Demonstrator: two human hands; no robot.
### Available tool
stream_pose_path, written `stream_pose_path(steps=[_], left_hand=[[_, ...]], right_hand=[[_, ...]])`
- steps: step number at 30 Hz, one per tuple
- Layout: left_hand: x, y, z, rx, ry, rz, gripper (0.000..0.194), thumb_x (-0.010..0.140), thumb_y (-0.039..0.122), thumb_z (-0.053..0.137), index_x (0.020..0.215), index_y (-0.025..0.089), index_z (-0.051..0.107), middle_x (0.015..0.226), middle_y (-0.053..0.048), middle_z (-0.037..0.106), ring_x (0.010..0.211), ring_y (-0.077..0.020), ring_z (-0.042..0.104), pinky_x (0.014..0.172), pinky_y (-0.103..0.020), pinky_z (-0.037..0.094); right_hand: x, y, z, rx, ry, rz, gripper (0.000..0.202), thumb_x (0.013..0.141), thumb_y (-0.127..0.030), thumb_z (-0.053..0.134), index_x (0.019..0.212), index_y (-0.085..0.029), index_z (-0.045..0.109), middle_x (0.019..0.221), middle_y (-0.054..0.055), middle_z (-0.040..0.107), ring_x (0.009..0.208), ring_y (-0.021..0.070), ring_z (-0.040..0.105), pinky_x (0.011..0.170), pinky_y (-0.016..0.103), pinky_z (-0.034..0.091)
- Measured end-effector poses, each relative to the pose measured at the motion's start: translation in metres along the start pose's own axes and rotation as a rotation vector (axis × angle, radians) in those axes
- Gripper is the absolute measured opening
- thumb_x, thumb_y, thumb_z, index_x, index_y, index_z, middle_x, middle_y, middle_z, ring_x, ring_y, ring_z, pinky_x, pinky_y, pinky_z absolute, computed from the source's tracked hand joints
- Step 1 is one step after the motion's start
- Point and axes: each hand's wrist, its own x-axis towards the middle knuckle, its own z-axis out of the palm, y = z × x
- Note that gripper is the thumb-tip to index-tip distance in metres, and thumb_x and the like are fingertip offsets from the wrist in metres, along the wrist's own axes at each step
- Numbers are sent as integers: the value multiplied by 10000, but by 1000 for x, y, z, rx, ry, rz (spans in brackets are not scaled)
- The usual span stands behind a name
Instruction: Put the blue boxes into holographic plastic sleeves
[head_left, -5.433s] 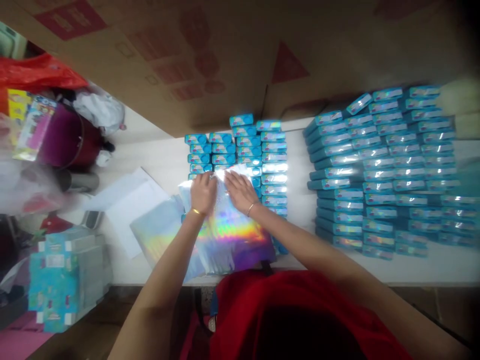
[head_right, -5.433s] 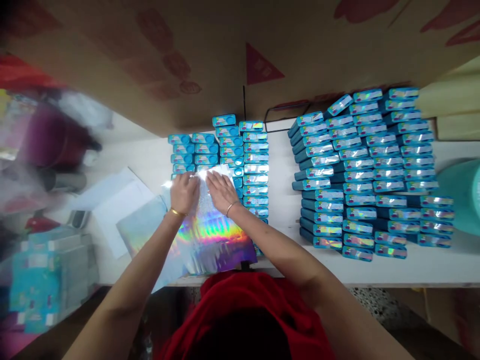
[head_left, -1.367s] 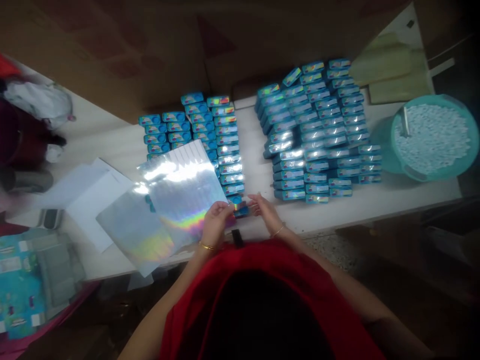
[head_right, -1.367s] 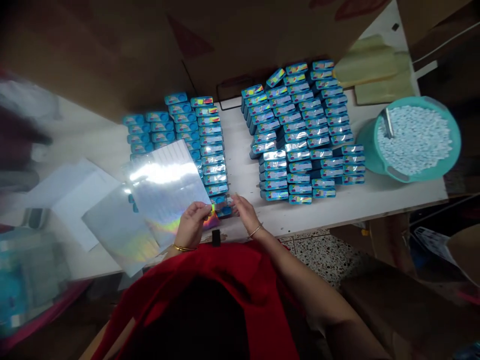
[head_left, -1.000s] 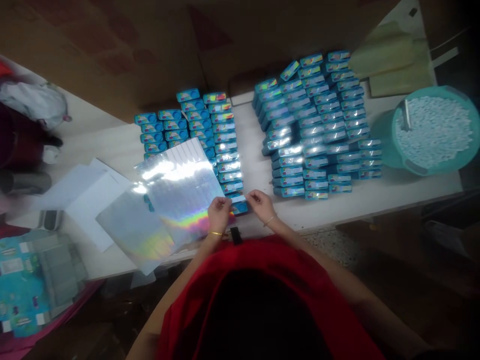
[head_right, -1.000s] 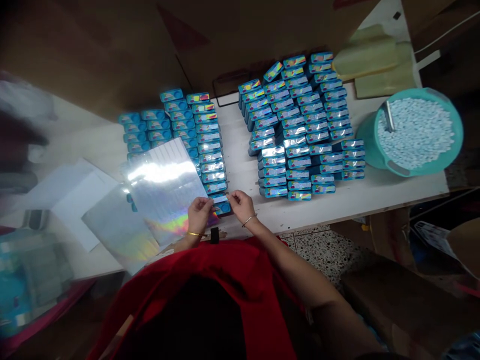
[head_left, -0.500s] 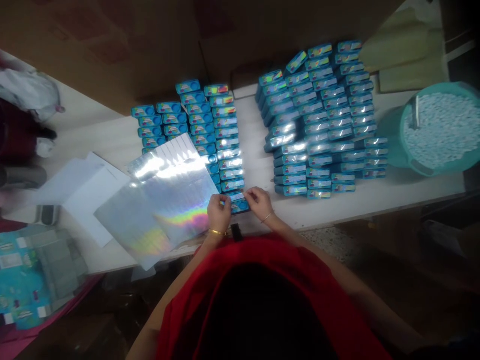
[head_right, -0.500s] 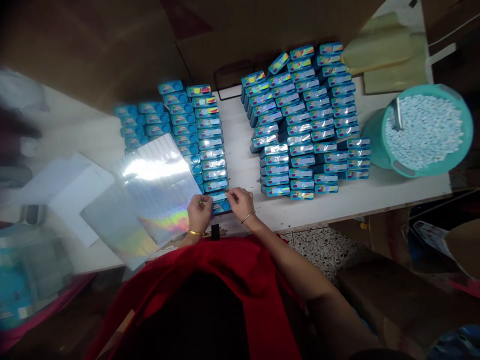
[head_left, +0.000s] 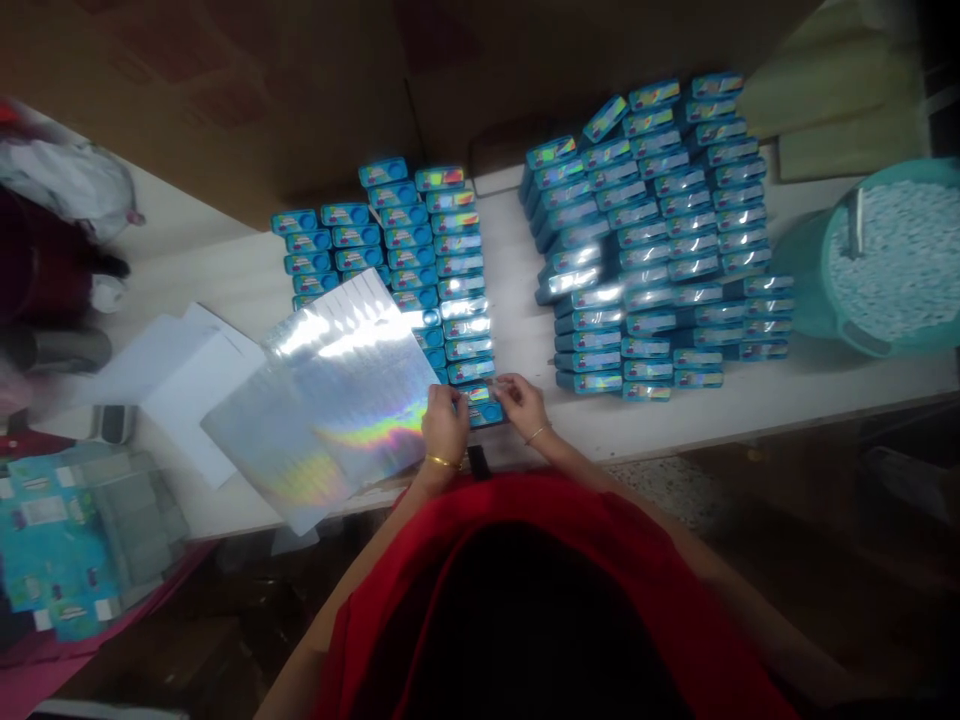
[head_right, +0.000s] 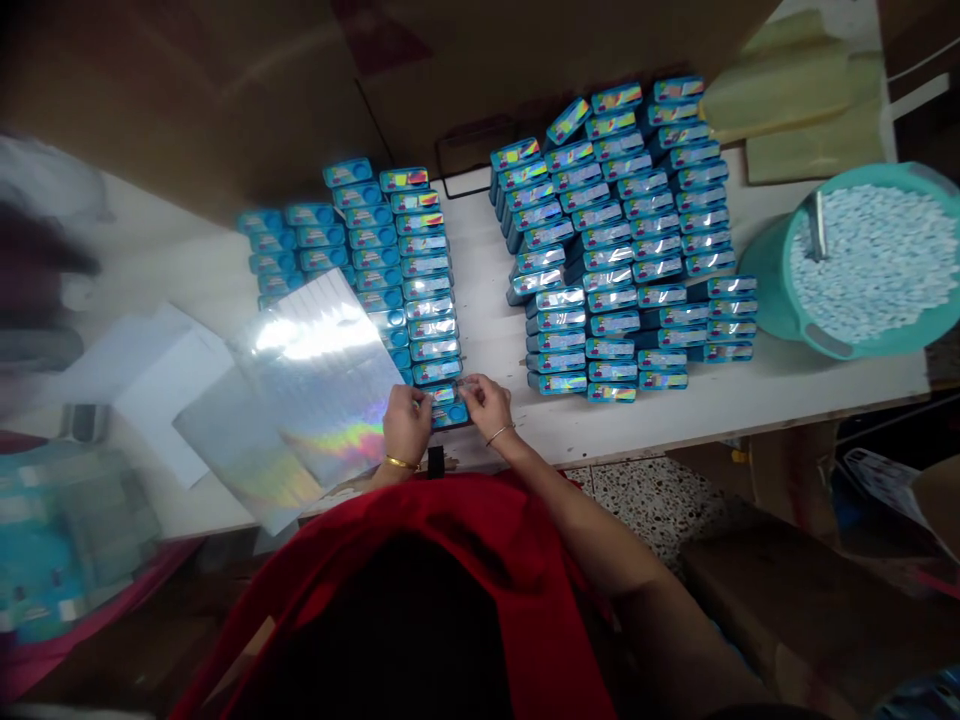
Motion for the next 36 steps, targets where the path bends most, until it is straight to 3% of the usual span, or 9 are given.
stream_pose_path(steps=[5,9,12,15,18,22,26,31,36], left_hand=[[-12,-11,-8,159,-43,191,377,888,138,410,1241,218,515,1154,-118,530,916,-206,573,720,-317,471],[-20,-17,-6,408,-176,341,436,888,111,393,1283,231,532,1247,-151,541,943,-253,555,755,-378,474],[-21,-15,-5,424,-214,351,451,875,104,410,1293,225,528,1282,-162,533,952,-257,552,783,-402,483],[-9,-17,-19,253,-172,393,420,863,106,429,1250,215,550,1249,-150,545,990,-232,559,843,-383,484],[27,-34,-55,39,25,373,314,884,196,458,1176,183,573,1097,-122,602,967,-203,577,874,-352,474],[101,-83,-120,-8,342,136,250,884,255,460,1075,160,590,995,-88,625,796,-168,581,814,-325,470],[161,-131,-159,157,371,116,342,847,192,442,1159,145,575,1117,-139,578,1013,-227,560,906,-351,434],[183,-154,-160,354,190,173,302,892,252,425,1112,201,625,1090,-122,585,983,-250,542,822,-356,424],[181,-163,-151,432,257,240,284,928,306,412,1019,217,667,1035,-115,618,913,-249,524,763,-353,375]], right_hand=[[-17,-9,-15,-192,-23,-148,386,957,-352,367,1192,-239,651,1069,78,630,1019,222,541,938,396,400],[-23,-10,-13,-288,-191,-254,415,966,-404,380,1310,-262,563,1334,59,556,1258,239,432,1053,431,328],[-18,-7,-10,-360,-239,-275,425,971,-426,361,1294,-247,572,1354,68,550,1319,260,383,1076,471,306],[-8,-17,-11,-388,-112,-273,430,965,-437,373,1228,-199,616,1265,122,594,1239,286,456,1033,487,353],[7,-49,-5,-358,45,-340,420,956,-411,409,1270,-185,574,1250,141,578,1189,284,485,1019,469,370],[39,-115,39,-387,-111,-594,450,967,-354,388,1361,-159,484,1381,131,502,1317,273,386,1113,454,277],[83,-164,115,-500,-310,-717,464,971,-292,381,1405,-136,432,1483,110,407,1420,256,252,1170,456,178],[123,-170,179,-599,-430,-703,522,935,-215,448,1432,-73,378,1527,139,320,1447,262,192,1188,453,155],[128,-161,184,-617,-449,-694,535,945,-260,451,1431,-50,376,1534,149,296,1444,276,202,1190,447,151]])
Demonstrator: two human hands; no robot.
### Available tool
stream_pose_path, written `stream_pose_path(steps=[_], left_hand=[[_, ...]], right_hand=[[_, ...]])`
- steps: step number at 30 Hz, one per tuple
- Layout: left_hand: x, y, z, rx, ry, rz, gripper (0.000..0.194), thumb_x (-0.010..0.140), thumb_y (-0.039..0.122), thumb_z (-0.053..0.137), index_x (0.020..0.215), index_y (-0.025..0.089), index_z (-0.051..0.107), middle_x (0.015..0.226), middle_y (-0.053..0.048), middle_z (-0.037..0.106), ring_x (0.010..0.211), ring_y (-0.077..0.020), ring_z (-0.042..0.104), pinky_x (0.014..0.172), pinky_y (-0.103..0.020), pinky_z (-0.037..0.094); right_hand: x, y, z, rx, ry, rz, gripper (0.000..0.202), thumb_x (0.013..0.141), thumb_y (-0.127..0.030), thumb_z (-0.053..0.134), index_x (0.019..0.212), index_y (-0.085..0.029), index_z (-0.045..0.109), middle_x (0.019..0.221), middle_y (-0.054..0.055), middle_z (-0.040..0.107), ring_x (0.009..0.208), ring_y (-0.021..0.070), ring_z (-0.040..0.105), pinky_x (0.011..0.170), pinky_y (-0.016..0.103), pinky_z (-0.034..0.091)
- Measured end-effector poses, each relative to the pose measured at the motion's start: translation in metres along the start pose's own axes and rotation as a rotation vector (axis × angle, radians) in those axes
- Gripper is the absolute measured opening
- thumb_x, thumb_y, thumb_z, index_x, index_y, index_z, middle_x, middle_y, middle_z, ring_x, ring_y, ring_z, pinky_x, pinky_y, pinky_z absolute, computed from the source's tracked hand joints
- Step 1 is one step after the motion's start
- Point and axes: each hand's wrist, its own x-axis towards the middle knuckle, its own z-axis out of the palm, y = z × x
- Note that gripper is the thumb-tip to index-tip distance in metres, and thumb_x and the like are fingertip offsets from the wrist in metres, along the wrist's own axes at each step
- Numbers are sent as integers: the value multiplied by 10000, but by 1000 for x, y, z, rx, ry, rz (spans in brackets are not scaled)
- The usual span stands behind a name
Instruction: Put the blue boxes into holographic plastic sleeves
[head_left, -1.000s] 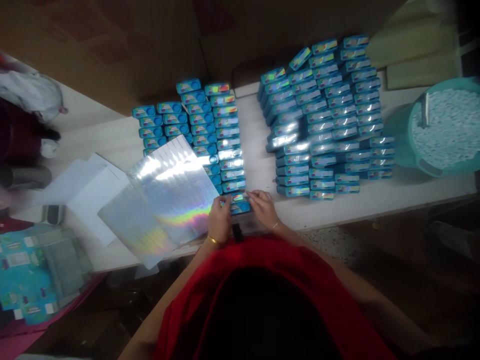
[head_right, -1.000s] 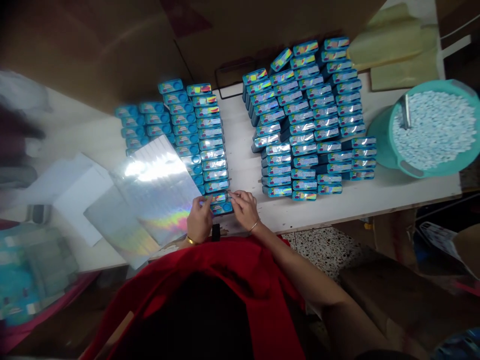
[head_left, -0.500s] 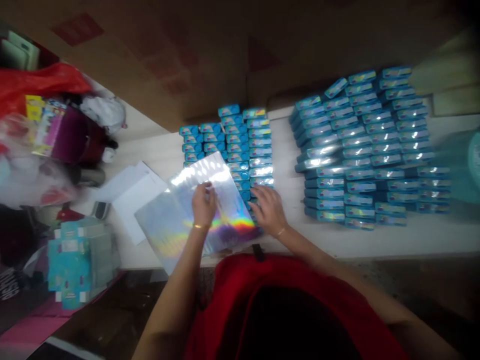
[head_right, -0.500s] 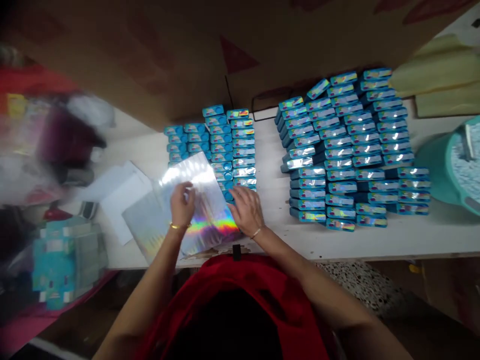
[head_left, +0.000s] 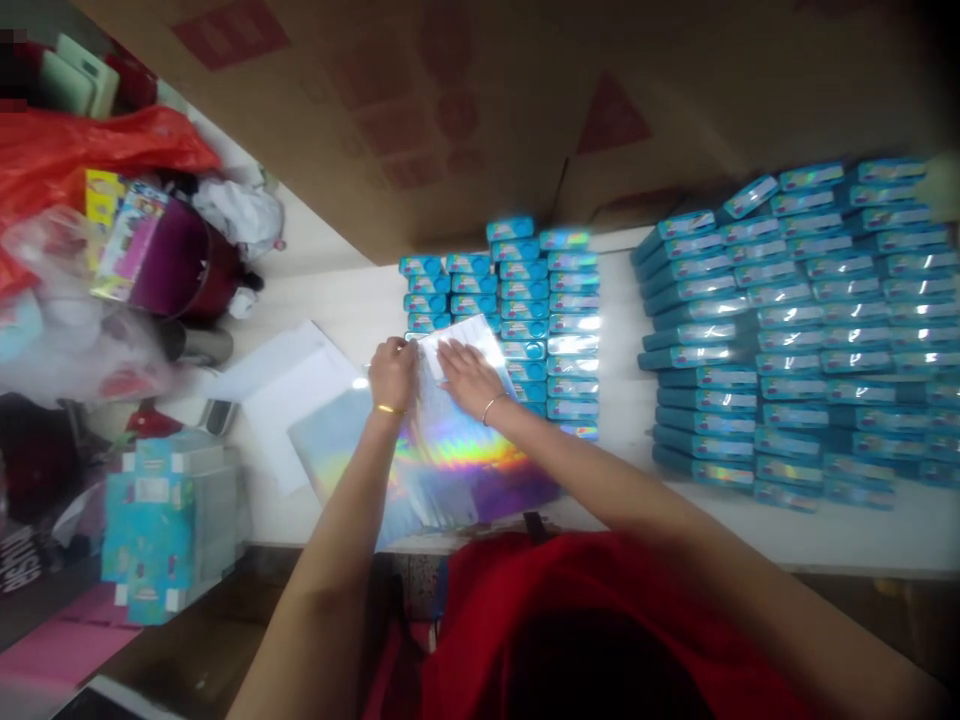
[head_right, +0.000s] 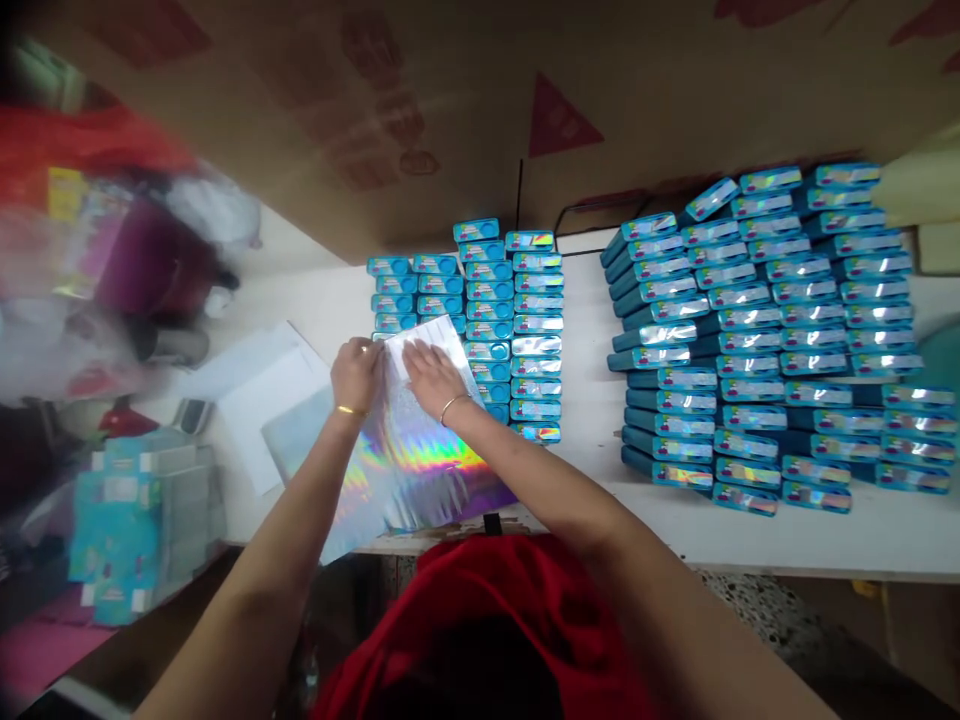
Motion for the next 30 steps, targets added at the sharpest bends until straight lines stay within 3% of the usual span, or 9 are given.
stream_pose_path(steps=[6,10,13,16,18,20,22,26,30], left_hand=[[-11,4,-4,14,30,67,253,927,259,408,974,205,650,1126,-118,621,960,-250,523,822,-377,370],[-47,31,-37,-115,63,61,160,897,271,489,859,183,617,969,-104,660,916,-225,562,838,-370,378],[-83,68,-77,-329,206,-132,119,856,294,575,807,187,595,825,-42,656,843,-183,588,856,-347,387],[-110,112,-111,-730,320,-453,172,787,338,668,804,185,591,791,-10,635,797,-150,593,788,-293,437],[-122,138,-122,-1023,303,-626,216,740,347,712,792,180,585,762,4,627,768,-135,602,749,-266,455],[-132,161,-121,-1244,213,-741,240,700,338,744,770,175,582,723,19,622,721,-116,602,727,-246,457],[-144,181,-109,-1377,80,-821,258,667,331,768,748,172,581,676,33,611,653,-92,575,677,-220,440],[-171,215,-72,-1463,-173,-868,283,642,341,785,698,166,569,626,38,605,592,-76,530,610,-202,397],[-188,240,-44,-1426,-243,-827,278,649,351,776,675,164,573,633,28,615,601,-81,523,632,-214,401]], right_hand=[[-3,-1,-2,17,-3,5,532,949,-264,436,1443,-75,367,1541,119,290,1440,275,210,1181,457,168],[1,2,-3,98,12,18,503,939,-179,402,1434,-90,386,1533,108,316,1441,247,211,1188,440,154],[-6,3,-14,279,82,8,463,947,-163,356,1398,-100,439,1501,116,378,1424,209,256,1183,402,183],[-42,-4,-33,604,262,82,443,983,-385,338,1275,-141,564,1360,117,536,1315,206,420,1125,377,296],[-81,-12,-46,869,283,196,549,964,-553,283,1169,-176,626,1188,92,636,1147,204,552,1032,375,395],[-125,-20,-56,1097,208,308,591,908,-654,327,1096,-191,644,1062,67,673,1001,194,608,925,359,459],[-167,-26,-65,1240,171,408,525,830,-667,494,990,-192,651,930,40,683,881,177,620,838,331,485],[-233,-18,-78,1242,364,569,357,787,-554,637,753,-202,590,661,-21,595,669,132,554,722,286,471],[-274,9,-75,1106,510,699,381,764,-580,639,728,-207,571,646,-21,552,659,135,518,700,278,447]])
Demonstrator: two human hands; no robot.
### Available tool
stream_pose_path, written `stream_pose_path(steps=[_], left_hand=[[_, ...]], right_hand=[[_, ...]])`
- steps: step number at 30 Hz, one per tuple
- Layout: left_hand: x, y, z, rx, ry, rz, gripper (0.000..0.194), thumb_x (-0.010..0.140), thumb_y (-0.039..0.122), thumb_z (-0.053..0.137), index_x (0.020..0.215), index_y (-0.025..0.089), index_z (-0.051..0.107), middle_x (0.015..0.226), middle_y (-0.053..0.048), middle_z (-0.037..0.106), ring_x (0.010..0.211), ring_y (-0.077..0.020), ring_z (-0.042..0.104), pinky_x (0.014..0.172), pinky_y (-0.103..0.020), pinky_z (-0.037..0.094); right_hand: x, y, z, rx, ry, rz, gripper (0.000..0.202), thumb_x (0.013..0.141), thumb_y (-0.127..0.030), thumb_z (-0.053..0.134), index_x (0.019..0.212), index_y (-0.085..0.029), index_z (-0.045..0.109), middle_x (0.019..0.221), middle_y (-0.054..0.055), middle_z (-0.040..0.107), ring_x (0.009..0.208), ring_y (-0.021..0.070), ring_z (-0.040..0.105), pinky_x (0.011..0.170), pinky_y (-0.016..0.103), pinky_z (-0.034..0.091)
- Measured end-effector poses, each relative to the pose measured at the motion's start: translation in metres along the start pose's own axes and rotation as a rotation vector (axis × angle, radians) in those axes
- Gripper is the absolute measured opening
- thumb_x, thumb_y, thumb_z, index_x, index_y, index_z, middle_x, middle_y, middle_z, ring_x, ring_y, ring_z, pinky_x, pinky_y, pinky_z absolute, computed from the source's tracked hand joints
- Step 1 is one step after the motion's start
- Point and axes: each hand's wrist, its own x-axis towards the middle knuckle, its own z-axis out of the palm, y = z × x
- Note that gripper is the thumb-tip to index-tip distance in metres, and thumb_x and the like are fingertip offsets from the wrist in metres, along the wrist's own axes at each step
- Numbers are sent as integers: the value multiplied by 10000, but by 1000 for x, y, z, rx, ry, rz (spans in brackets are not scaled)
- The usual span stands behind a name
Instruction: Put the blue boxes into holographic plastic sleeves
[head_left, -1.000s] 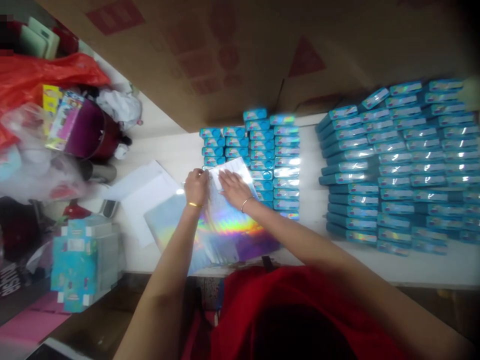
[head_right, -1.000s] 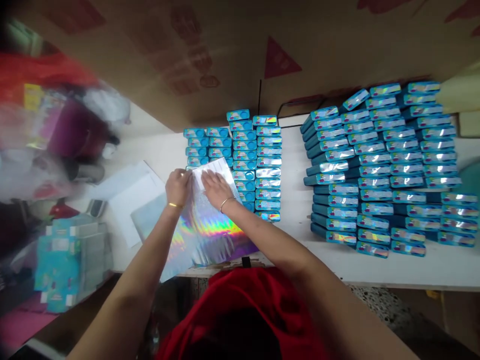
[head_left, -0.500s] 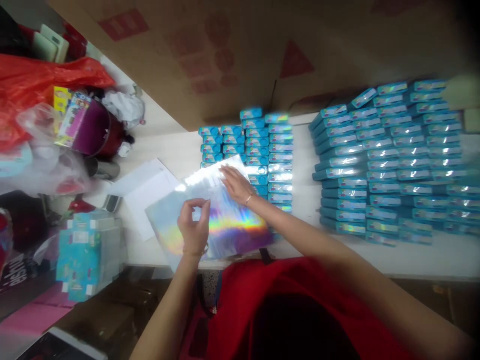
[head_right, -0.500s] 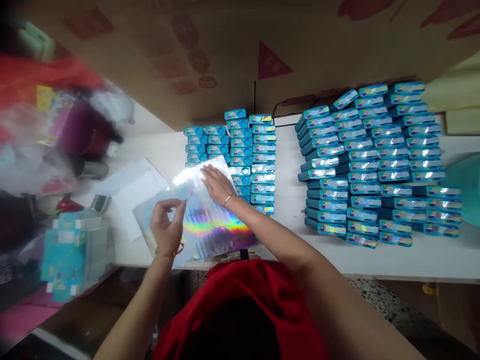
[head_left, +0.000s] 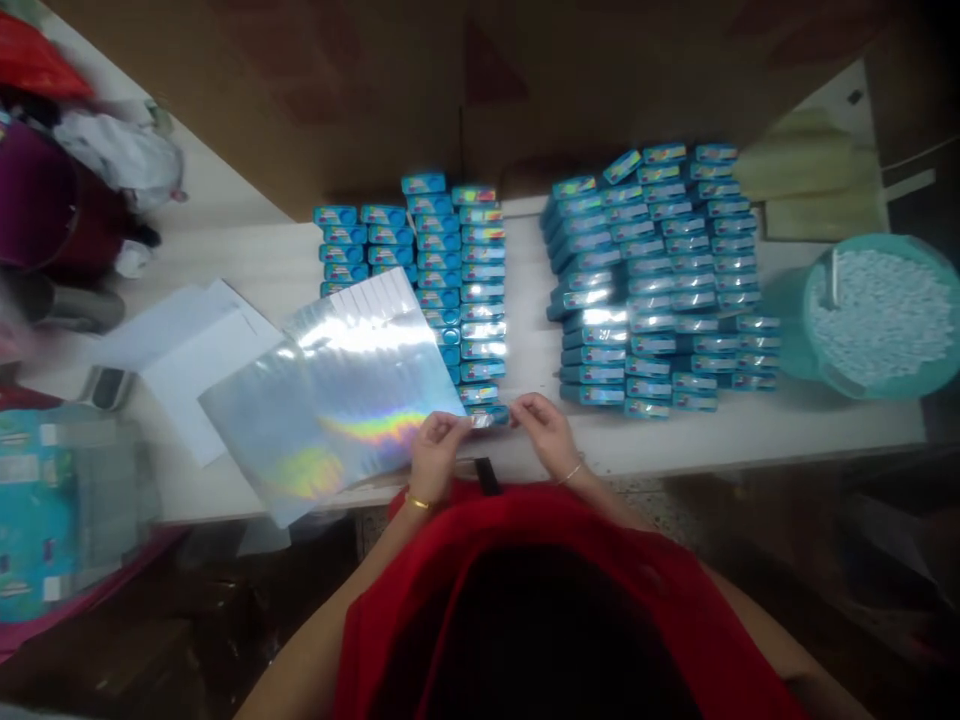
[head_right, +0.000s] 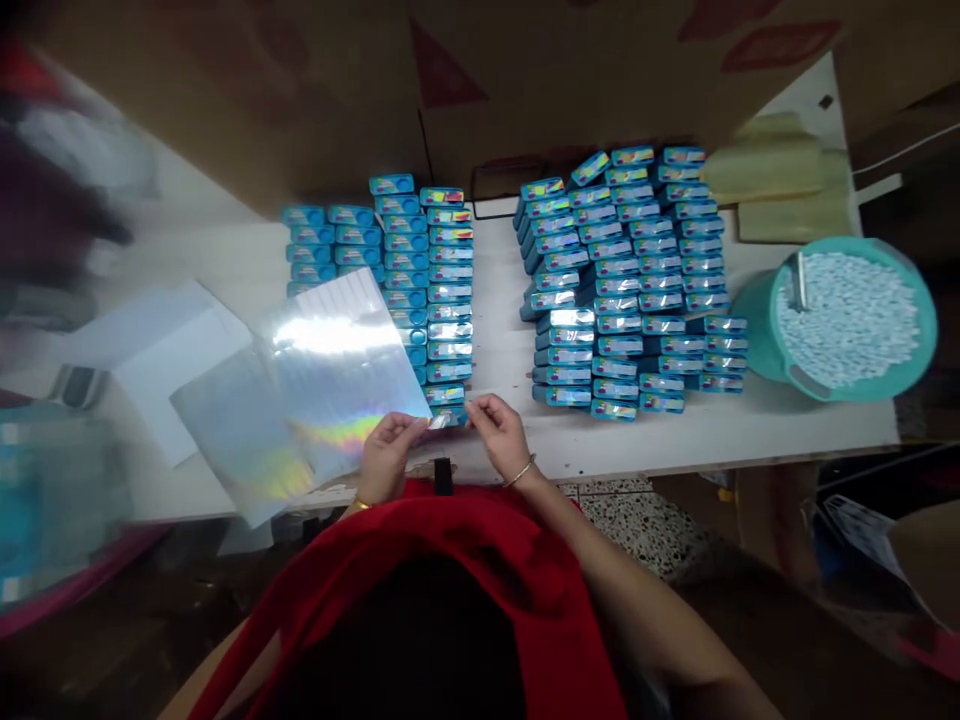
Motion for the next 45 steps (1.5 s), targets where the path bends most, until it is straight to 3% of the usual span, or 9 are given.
stream_pose_path(steps=[3,7,12,20,25,36,40,43,45], left_hand=[[-3,-6,11,-42,-26,-19,288,645,368,773,681,169,570,607,36,591,574,-76,494,602,-210,381],[-3,-9,17,-47,-49,-26,301,641,379,770,678,173,554,576,47,559,536,-69,454,561,-208,350],[8,-28,20,95,22,26,276,655,371,746,674,176,551,591,46,557,542,-78,453,582,-221,366],[26,-49,18,636,94,388,120,756,280,625,688,191,582,802,-15,566,797,-160,532,756,-297,398],[27,-45,21,949,131,424,86,785,255,608,721,199,619,948,-56,585,949,-229,522,789,-366,341],[28,-46,27,1121,117,441,113,823,276,579,743,199,601,1005,-74,573,989,-253,503,751,-358,318],[29,-43,24,1182,132,456,123,823,302,579,857,185,594,989,-87,577,972,-258,517,758,-364,338],[24,-41,13,1245,25,543,253,861,275,526,1087,186,595,1091,-121,589,1022,-266,519,792,-381,353],[19,-42,4,1355,-116,610,353,887,222,460,1221,235,572,1241,-133,566,1083,-282,500,827,-410,348]], right_hand=[[-1,18,-17,13,120,126,543,743,-722,540,883,-203,620,731,-2,580,651,135,520,650,272,437],[-8,26,-19,129,-89,293,756,757,-830,312,933,-181,658,802,48,639,665,153,565,617,281,428],[-10,27,-17,5,-51,136,428,692,-620,661,712,-197,603,646,-10,592,648,144,529,694,283,444],[7,52,-23,-430,20,-141,284,834,-456,527,724,-204,599,715,2,621,676,149,524,748,290,425],[9,58,-26,-545,11,-166,276,867,-431,499,762,-210,626,743,9,641,691,157,538,769,299,417],[18,78,-28,-519,-15,-105,308,863,-466,500,805,-206,655,776,15,658,762,162,572,798,290,431],[20,90,-29,-462,37,-57,319,851,-414,499,1009,-177,642,747,0,608,712,156,561,767,295,451],[12,92,-34,-483,75,-84,415,863,-354,468,1208,-147,570,821,24,589,744,167,564,775,314,458],[3,90,-37,-555,-16,-143,438,891,-313,417,1281,-154,538,912,54,589,829,182,569,815,326,453]])
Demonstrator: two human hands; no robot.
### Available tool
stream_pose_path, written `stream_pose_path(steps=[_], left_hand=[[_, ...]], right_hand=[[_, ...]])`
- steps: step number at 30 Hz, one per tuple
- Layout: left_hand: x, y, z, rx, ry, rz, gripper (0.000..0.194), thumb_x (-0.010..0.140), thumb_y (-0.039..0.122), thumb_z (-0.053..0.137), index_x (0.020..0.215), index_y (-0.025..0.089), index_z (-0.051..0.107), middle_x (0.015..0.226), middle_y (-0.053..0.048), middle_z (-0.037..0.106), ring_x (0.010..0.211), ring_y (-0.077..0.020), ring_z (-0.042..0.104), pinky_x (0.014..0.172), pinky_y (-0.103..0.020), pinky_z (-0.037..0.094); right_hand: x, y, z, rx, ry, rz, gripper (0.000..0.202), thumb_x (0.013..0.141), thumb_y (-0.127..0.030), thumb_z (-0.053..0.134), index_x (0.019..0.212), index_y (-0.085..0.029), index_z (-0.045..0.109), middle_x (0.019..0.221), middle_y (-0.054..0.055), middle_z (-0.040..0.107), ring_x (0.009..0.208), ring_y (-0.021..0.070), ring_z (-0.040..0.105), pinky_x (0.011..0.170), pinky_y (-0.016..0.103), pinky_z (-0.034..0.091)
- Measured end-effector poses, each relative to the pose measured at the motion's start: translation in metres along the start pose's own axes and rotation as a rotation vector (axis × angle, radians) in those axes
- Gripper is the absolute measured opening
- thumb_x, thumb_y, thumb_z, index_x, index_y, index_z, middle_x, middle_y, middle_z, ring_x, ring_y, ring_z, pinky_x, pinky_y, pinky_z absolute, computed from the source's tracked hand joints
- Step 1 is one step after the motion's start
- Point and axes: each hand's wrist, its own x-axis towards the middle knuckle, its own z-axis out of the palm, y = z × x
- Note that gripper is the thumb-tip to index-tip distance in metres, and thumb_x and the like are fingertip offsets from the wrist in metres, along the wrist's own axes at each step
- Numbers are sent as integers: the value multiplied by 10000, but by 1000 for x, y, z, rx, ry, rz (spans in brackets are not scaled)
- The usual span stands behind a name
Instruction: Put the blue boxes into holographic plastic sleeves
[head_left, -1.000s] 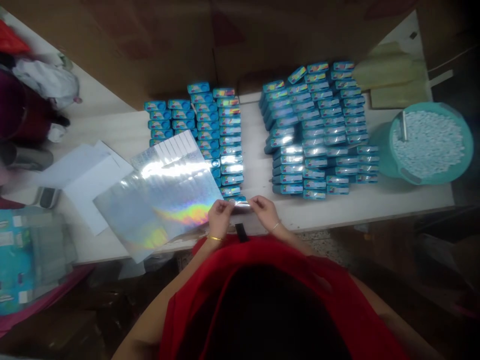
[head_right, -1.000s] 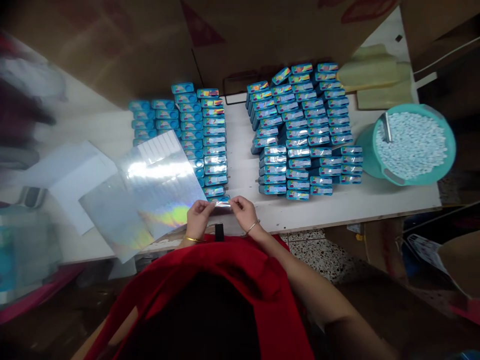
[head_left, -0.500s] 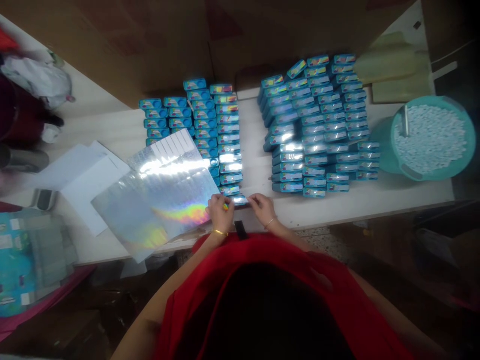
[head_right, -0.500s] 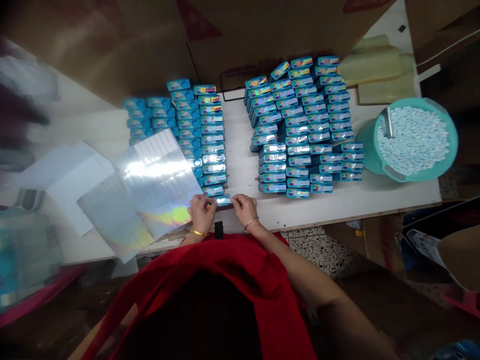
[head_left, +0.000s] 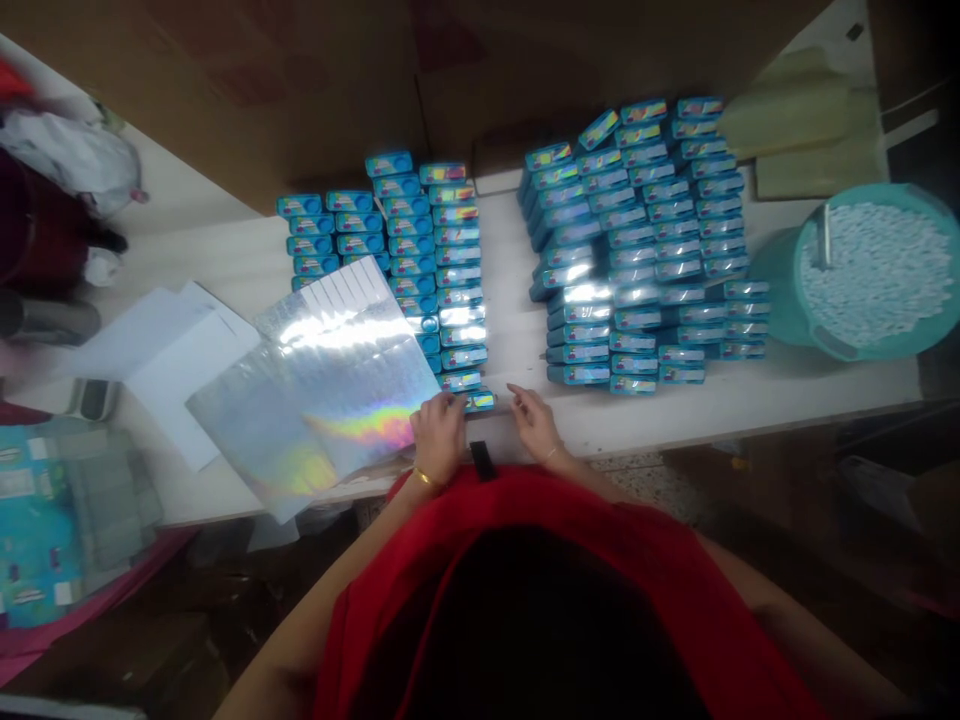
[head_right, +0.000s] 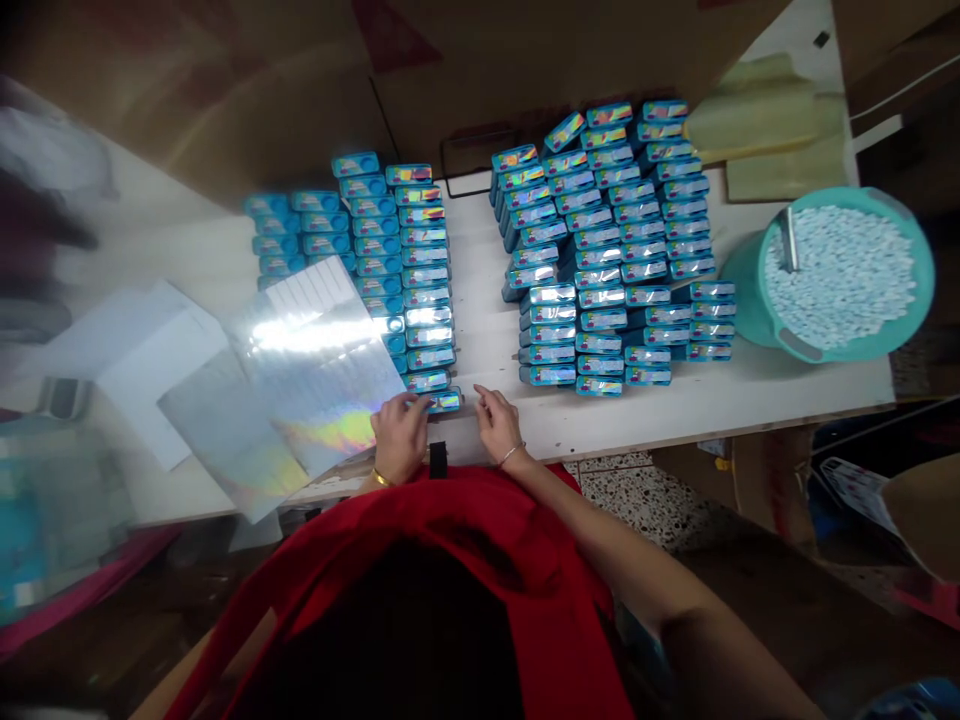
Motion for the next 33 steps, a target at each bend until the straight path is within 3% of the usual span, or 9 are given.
stream_pose_path(steps=[6,10,15,19,21,23,26,30,33], left_hand=[[-11,-8,2,139,-161,163,491,884,153,398,1345,281,506,1442,-109,460,1208,-312,449,906,-470,337],[8,-18,-7,55,-59,133,424,921,320,420,1328,257,518,1444,-110,459,1267,-297,437,994,-472,312],[44,-74,-29,131,64,22,676,902,491,412,1468,136,311,1551,-161,249,1454,-351,109,1131,-556,95],[51,-137,-56,211,-47,101,659,896,506,397,1463,177,332,1556,-140,236,1457,-341,112,1140,-577,75],[49,-153,-71,237,-42,109,638,898,488,393,1465,202,332,1551,-130,255,1457,-332,121,1142,-576,90],[47,-148,-81,250,2,120,691,877,512,423,1477,191,304,1556,-144,234,1459,-341,97,1143,-575,104],[49,-103,-75,228,-49,284,968,726,675,555,1492,161,262,1572,-177,150,1451,-393,39,1140,-580,126],[62,-34,-35,232,-194,417,1258,455,760,699,1498,220,247,1582,-175,84,1437,-442,23,1137,-608,123],[75,-13,-8,269,-222,378,1194,484,686,730,1493,261,254,1586,-151,85,1434,-447,52,1129,-629,142]], right_hand=[[-7,-10,3,-307,-384,-34,556,893,-169,344,1446,-215,376,1082,90,595,1005,213,558,865,329,426],[9,-11,5,-593,-471,-5,641,838,-84,370,1466,-210,347,1129,126,611,1052,258,549,892,369,375],[32,-10,-5,-650,-325,69,548,896,-145,339,1442,-148,380,1182,153,596,1095,276,527,919,394,371],[43,-18,-18,-576,-150,-18,503,931,-220,335,1420,-125,407,1162,160,584,1088,287,519,905,413,416],[52,-28,-24,-529,-70,-103,503,937,-250,345,1424,-141,403,1156,160,573,1074,287,520,897,416,438],[71,-42,-29,-484,10,-194,508,948,-303,345,1432,-154,395,1192,166,549,1090,291,510,918,423,441],[126,-72,-33,-458,112,-303,542,960,-387,328,1443,-147,377,1344,178,466,1218,298,441,1010,430,387],[232,-120,-27,-513,170,-354,587,965,-422,316,1474,-131,310,1546,158,240,1410,303,211,1114,468,249],[303,-148,-12,-563,130,-364,596,971,-419,308,1496,-140,258,1588,126,137,1456,287,81,1149,491,148]])
